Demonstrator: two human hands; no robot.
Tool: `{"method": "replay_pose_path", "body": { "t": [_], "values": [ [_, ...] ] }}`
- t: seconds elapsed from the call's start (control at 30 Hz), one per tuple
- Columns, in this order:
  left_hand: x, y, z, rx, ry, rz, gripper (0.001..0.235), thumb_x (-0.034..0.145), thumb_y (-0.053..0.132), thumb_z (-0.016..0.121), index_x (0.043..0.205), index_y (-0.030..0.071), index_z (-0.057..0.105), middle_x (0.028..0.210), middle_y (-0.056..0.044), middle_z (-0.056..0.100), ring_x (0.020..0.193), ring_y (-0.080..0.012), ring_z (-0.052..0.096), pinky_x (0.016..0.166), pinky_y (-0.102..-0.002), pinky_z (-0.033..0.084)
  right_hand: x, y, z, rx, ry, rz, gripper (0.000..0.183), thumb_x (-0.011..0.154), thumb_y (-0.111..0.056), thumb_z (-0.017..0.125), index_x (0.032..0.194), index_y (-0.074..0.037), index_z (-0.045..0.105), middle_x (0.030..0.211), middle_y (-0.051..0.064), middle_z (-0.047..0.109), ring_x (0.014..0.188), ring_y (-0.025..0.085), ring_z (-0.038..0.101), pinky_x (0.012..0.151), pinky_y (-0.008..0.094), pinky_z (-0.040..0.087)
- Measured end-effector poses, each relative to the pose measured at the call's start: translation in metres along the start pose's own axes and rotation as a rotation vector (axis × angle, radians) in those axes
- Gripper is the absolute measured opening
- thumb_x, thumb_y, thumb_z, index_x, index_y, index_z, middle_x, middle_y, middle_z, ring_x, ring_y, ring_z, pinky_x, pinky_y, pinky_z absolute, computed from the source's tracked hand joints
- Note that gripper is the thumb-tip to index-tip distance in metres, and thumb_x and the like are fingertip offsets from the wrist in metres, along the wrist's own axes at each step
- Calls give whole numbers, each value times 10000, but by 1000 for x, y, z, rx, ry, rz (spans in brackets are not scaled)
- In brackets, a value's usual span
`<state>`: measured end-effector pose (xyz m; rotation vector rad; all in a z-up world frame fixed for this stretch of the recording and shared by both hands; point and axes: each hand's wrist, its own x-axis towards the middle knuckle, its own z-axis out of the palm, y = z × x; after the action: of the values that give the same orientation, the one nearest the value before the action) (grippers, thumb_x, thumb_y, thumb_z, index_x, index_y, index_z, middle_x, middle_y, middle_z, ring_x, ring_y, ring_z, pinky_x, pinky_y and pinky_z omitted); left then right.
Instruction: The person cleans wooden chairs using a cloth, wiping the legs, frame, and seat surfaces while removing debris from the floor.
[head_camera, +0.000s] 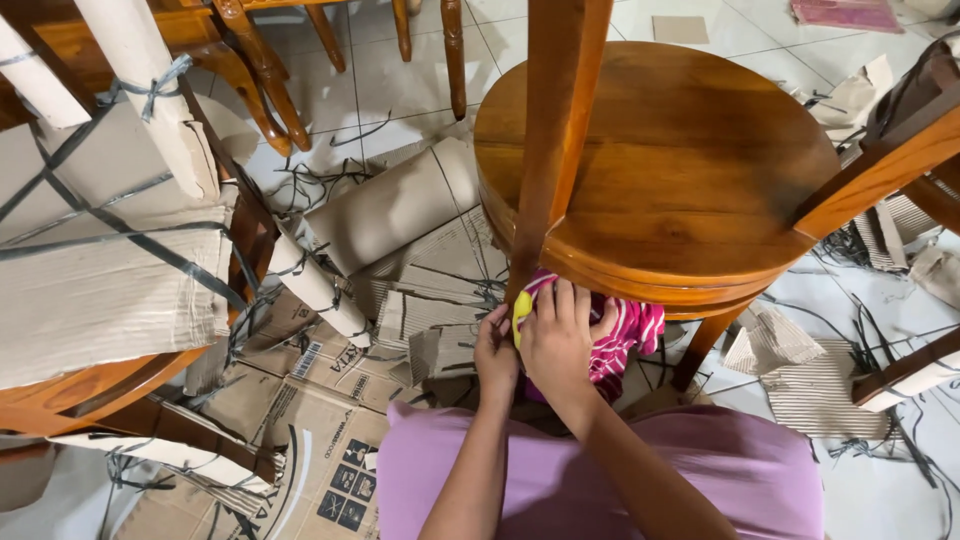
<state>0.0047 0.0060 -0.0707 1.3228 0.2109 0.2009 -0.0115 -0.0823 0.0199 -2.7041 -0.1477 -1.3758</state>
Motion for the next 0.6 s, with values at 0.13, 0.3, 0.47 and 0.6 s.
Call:
{"method": "replay_pose_path", "body": {
  "t": [0.13,0.3,0.47,0.6],
  "values": [
    [5,-7,-7,-68,4,59,553,851,-150,556,1358,61,621,1348,-184,638,1253,-287,593,1052,-411,481,-44,-1,9,138,26,-208,377,868,-198,590,1230,-117,660,1253,131,615,1253,353,556,1023,671,308],
    [38,-67,-22,-244,-63,71,422,935,-95,473,1316,15,619,1306,-182,678,1194,-230,658,1085,-290,483,-75,-13,-10,526,-112,4,127,926,-155,533,851,-89,614,841,56,565,875,289,562,1145,506,211],
    [22,-20,-18,-183,-43,28,597,864,-236,398,1401,-37,567,1375,-254,617,1334,-280,535,1138,-393,426,-81,15,47,340,92,-44,352,888,-214,600,1226,-143,670,1307,39,628,1218,237,566,1102,546,197],
    [21,-6,-17,-204,-60,4,604,855,-220,414,1421,-50,536,1389,-256,606,1342,-274,523,1143,-399,414,-30,3,12,77,105,61,400,975,-338,516,1296,-112,592,1299,84,572,1224,273,512,936,440,227]
  ]
}}
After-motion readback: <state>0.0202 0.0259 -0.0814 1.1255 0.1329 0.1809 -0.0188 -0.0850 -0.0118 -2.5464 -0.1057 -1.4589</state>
